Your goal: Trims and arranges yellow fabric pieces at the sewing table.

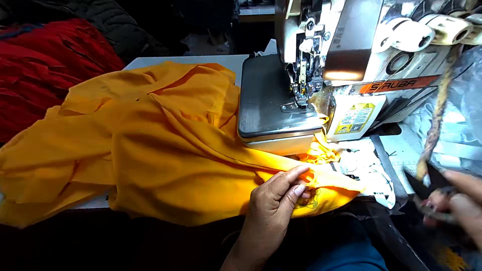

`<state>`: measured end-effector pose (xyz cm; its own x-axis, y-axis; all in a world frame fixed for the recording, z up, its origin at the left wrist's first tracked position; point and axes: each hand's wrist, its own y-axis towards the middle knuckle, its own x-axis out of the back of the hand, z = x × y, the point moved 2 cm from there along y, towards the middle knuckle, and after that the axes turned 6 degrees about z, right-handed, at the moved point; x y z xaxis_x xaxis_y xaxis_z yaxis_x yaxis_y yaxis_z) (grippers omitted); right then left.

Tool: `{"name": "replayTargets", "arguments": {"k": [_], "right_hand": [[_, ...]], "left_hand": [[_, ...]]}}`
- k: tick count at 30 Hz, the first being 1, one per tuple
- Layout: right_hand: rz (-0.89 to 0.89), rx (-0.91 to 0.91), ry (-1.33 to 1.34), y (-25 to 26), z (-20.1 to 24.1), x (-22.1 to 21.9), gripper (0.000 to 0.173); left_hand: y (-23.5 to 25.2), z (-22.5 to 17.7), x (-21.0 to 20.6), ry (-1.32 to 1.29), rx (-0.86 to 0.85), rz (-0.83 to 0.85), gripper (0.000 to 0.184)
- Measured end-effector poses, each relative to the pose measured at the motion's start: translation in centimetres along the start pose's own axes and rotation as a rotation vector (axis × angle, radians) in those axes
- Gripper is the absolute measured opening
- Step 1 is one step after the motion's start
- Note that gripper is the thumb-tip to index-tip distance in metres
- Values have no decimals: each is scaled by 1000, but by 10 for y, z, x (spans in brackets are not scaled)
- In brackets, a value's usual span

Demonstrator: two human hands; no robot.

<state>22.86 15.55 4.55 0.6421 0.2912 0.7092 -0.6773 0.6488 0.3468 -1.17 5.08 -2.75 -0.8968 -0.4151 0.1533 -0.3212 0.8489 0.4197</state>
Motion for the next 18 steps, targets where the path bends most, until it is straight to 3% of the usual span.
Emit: {"name": "replayTargets", "arguments": {"k": [4, 7, 13, 18], "right_hand": [[143, 48, 168, 1, 34, -28, 32], [174, 81, 62, 6, 28, -43, 35], [223, 213, -130, 6, 27, -60, 29], [284, 144, -76, 9, 27, -66, 47]], "left_hand": [[-2, 1, -3, -82, 17, -29, 45], [-2, 2, -3, -103, 13, -52, 54], [-1, 0, -2, -134, 18, -67, 55], [-1, 1, -2, -148, 14, -65, 57]]}}
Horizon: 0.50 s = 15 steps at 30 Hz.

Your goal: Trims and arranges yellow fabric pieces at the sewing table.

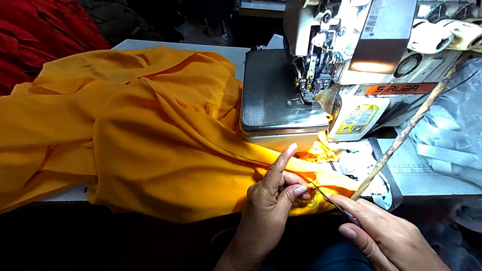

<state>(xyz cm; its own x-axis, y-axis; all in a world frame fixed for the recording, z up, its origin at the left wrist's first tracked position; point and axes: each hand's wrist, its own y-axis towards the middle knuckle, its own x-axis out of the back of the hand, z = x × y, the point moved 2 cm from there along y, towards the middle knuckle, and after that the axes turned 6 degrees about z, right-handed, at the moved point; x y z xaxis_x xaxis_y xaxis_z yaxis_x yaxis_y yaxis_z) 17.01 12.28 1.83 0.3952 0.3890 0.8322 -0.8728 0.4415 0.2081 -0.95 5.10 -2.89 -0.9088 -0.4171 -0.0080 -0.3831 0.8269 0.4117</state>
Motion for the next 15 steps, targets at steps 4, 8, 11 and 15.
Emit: {"name": "replayTargets", "arguments": {"k": [4, 8, 11, 15], "right_hand": [[0, -21, 110, -3, -10, -6, 58], [-18, -55, 126, -5, -16, -8, 54], [-59, -68, 66, -3, -16, -12, 50], [-136, -80, -8, -1, -14, -19, 49]], "left_hand": [[-1, 1, 0, -5, -9, -1, 58], [-2, 2, 2, -2, -16, 16, 60], [-2, 2, 2, 44, -20, 18, 62], [-2, 1, 0, 105, -4, 6, 64]]}}
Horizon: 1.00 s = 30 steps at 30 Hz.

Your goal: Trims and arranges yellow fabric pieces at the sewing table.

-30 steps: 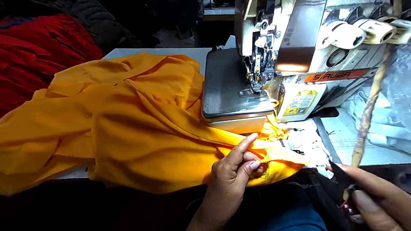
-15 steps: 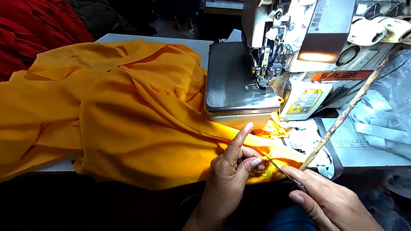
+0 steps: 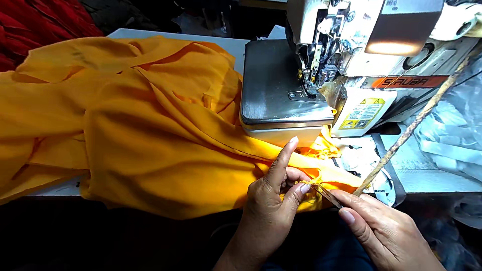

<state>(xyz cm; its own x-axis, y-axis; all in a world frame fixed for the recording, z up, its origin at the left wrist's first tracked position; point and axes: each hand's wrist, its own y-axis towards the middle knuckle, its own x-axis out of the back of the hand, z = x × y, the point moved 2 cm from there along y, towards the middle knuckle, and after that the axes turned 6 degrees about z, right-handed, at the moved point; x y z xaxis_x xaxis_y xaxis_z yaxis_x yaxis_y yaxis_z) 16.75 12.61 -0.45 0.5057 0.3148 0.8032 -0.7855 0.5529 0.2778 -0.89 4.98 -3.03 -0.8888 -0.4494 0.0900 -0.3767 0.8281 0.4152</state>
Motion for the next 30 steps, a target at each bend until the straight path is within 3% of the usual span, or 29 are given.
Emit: {"name": "replayTargets", "arguments": {"k": [6, 15, 21, 27, 30], "right_hand": [[-38, 14, -61, 5, 5, -3, 47], [-85, 62, 85, 8, -3, -8, 37], [-161, 28, 193, 5, 5, 7, 40], [-329, -13, -273, 7, -49, 46, 49], [-299, -86, -405, 11, -81, 62, 52]], "left_hand": [[0, 0, 1, 1, 8, 22, 65], [-1, 0, 4, -2, 5, 37, 65], [-1, -1, 3, -49, 28, 39, 67], [-1, -1, 3, -81, -8, 46, 58], [0, -1, 5, -86, -19, 45, 54]]}}
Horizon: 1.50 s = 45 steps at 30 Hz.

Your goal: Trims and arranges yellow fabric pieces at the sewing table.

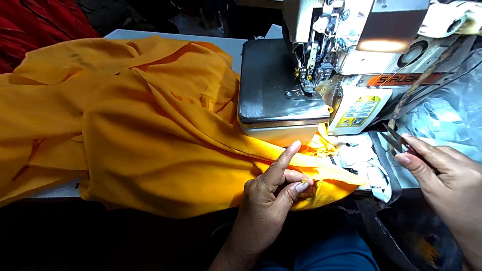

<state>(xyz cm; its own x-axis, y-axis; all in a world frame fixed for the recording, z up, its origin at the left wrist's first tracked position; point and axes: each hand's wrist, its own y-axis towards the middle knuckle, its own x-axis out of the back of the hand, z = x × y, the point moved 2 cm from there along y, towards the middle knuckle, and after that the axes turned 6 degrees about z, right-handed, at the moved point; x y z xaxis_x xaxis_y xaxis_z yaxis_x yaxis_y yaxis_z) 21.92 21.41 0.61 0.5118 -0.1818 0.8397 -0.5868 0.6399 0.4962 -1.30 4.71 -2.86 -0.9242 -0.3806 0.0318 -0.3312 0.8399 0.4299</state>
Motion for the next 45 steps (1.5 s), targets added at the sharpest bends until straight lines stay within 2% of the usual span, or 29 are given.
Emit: {"name": "replayTargets", "arguments": {"k": [5, 8, 11, 15, 20, 25, 30, 37, 45], "right_hand": [[89, -18, -124, 0, -20, -16, 42], [24, -38, -47, -3, -12, -10, 42], [-87, 26, 110, -2, 21, 1, 38], [-71, 280, 330, 0, 86, -16, 27], [-63, 413, 310, 6, 122, -48, 20], [-114, 420, 377, 9, 123, -59, 20], [-142, 423, 414, 4, 130, -65, 17], [-215, 376, 430, 4, 136, -72, 11], [-138, 282, 557, 4, 130, -57, 10]], "left_hand": [[0, -1, 3, -96, 35, 4, 52], [0, 1, 6, -222, 57, 11, 53], [1, 1, 8, -306, 89, 3, 55], [2, 0, 7, -295, 109, 4, 51], [1, 0, 9, -234, 168, -37, 51], [4, -1, 12, -297, 240, -41, 57], [6, -2, 13, -391, 213, 18, 55], [5, -2, 12, -304, 217, -16, 59], [4, -1, 12, -246, 176, 31, 58]]}}
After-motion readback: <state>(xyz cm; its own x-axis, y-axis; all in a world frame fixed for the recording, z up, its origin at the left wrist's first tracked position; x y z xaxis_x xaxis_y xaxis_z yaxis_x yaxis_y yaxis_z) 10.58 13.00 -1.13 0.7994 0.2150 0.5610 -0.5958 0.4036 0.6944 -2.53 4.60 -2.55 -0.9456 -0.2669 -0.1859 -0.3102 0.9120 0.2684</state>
